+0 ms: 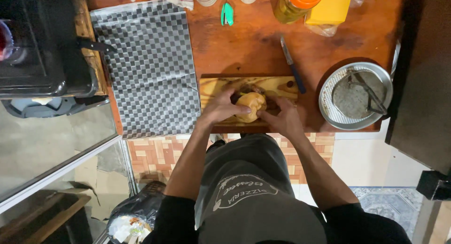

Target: Prepare and wrap a cooked hamburger in paper.

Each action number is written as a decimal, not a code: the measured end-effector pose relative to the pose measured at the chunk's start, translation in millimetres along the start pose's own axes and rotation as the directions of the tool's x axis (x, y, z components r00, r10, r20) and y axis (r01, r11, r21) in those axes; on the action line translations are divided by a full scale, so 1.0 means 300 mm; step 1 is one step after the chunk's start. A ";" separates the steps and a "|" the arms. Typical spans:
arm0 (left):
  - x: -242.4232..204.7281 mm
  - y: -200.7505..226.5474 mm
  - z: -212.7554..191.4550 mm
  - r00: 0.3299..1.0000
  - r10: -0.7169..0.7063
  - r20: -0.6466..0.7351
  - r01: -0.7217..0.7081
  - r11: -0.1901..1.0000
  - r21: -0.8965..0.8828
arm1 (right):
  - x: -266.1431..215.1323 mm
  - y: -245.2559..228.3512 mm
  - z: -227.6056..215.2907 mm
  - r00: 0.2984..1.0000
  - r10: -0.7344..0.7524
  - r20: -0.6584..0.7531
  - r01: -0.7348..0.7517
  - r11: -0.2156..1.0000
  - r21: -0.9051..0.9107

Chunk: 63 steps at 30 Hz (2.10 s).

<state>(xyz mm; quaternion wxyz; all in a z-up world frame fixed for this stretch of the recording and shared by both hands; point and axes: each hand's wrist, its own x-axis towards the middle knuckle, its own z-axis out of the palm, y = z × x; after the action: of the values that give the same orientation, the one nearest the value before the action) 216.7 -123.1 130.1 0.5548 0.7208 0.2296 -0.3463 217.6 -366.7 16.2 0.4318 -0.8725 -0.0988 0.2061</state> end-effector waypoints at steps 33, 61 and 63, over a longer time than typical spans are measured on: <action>0.010 -0.962 -0.801 0.835 0.119 -0.537 -0.436 0.738 -0.514 | 0.396 -0.587 0.937 0.946 0.100 0.308 -0.232 0.872 0.432; 0.112 -0.806 -0.744 0.563 0.445 -0.696 0.012 0.838 0.546 | 0.191 -0.466 0.693 0.815 -0.579 0.008 0.550 0.771 -0.321; 0.121 -0.811 -0.750 0.586 0.412 -0.697 0.063 0.835 0.546 | 0.199 -0.441 0.700 0.807 -0.591 0.020 0.564 0.760 -0.323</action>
<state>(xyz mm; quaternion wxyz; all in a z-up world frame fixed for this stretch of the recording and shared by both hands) 121.6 158.5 -20.6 0.2117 0.9379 0.2740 0.0206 178.4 -115.9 -9.0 0.3336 -0.8643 -0.3763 0.0083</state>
